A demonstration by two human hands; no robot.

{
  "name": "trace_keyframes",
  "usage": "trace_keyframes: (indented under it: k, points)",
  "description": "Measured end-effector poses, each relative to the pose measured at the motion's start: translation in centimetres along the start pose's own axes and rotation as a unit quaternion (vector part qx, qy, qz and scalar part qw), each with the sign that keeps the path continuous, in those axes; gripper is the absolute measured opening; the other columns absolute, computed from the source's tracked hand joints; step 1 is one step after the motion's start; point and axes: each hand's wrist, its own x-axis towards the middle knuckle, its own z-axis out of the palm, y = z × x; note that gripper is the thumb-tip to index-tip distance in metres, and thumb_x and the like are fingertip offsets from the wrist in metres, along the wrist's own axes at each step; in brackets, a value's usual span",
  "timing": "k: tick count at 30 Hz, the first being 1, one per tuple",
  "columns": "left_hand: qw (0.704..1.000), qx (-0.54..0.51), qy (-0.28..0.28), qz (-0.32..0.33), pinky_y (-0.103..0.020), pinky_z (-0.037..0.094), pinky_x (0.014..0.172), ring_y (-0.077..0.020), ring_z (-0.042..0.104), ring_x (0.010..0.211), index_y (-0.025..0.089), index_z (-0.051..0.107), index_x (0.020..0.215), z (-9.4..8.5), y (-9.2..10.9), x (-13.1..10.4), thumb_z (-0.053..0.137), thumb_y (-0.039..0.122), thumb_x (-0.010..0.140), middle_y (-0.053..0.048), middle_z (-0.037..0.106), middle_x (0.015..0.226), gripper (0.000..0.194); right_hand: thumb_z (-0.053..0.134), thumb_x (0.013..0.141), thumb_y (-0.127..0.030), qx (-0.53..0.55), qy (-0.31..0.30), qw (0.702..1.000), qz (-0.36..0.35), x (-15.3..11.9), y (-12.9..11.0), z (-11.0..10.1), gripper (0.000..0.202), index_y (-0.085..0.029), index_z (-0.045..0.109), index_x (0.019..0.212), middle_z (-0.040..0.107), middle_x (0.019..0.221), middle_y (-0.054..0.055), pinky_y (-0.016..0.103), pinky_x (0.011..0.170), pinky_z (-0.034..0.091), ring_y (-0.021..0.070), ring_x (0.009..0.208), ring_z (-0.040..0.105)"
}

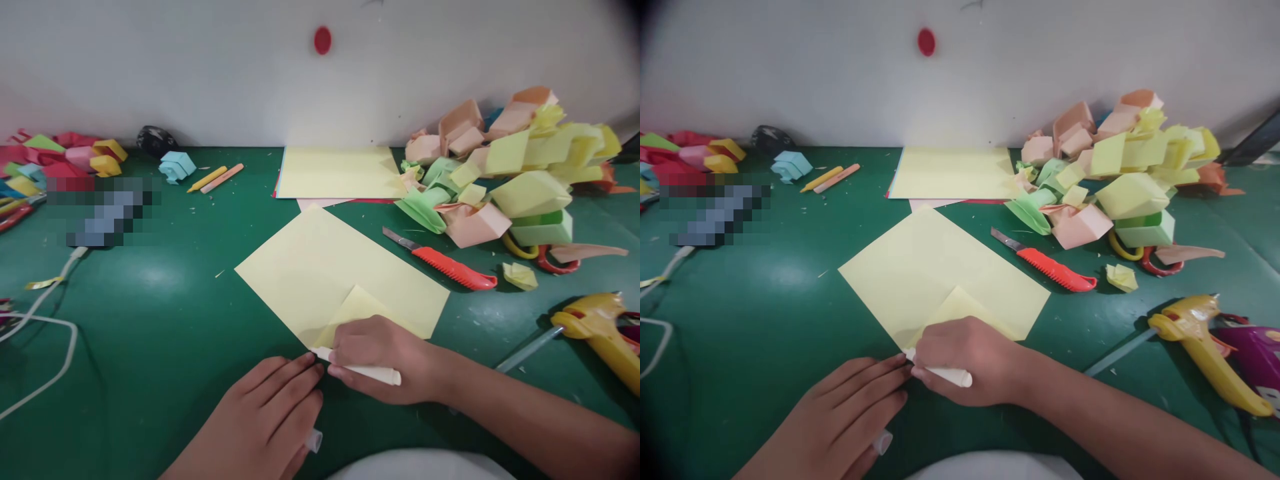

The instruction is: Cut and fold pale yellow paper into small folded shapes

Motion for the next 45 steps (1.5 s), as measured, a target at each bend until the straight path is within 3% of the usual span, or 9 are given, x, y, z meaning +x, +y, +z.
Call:
trace_keyframes:
  k: [10,18,25,31,45]
  points:
    - [1.0,-0.016,-0.001,-0.005,-0.036,0.048,0.105,-0.0222,0.067,0.117,0.015,0.07,0.109,-0.2,-0.1,-0.1,0.051,0.018,0.094,-0.008,0.074,0.121,0.024,0.046,0.101,-0.019,-0.037,-0.022,0.999,-0.01,0.0,0.0,0.0,0.019,-0.021,0.052,0.083,0.055,0.074,0.0,0.026,0.062,0.041,0.0143,0.069,0.049]
    - [0.998,-0.04,0.039,-0.041,-0.038,0.045,0.108,-0.0229,0.066,0.118,0.016,0.07,0.106,1.2,0.4,-0.8,0.045,0.019,0.096,-0.008,0.073,0.121,0.028,0.047,0.1,-0.02,-0.035,-0.027,0.999,-0.008,-0.1,0.1,-0.1,0.018,-0.021,0.054,0.084,0.055,0.075,0.0,0.026,0.062,0.041,0.0146,0.069,0.049]
    - [0.998,-0.049,0.028,-0.037,-0.039,0.046,0.107,-0.0239,0.065,0.119,0.017,0.07,0.105,1.2,0.3,-1.0,0.048,0.018,0.094,-0.008,0.072,0.124,0.025,0.047,0.1,-0.018,-0.024,-0.024,0.999,-0.003,0.1,0.0,-0.2,0.017,-0.021,0.054,0.084,0.055,0.074,0.0,0.026,0.063,0.042,0.0145,0.07,0.05]
    - [0.997,-0.053,0.025,-0.052,-0.041,0.044,0.111,-0.0243,0.06,0.127,0.017,0.068,0.116,1.4,0.5,-1.5,0.044,0.019,0.097,-0.008,0.069,0.131,0.031,0.048,0.098,-0.017,-0.013,-0.013,1.0,0.004,0.0,0.1,-0.1,0.018,-0.021,0.051,0.081,0.052,0.073,-0.001,0.027,0.062,0.04,0.0143,0.068,0.046]
    - [0.992,-0.036,0.041,-0.115,-0.038,0.044,0.098,-0.0235,0.063,0.117,0.019,0.069,0.109,1.3,0.5,-0.7,0.045,0.015,0.094,-0.005,0.071,0.128,0.028,0.047,0.099,-0.018,-0.011,-0.009,1.0,0.022,-0.1,0.2,0.0,0.022,-0.022,0.047,0.077,0.046,0.071,-0.002,0.027,0.061,0.039,0.0136,0.066,0.043]
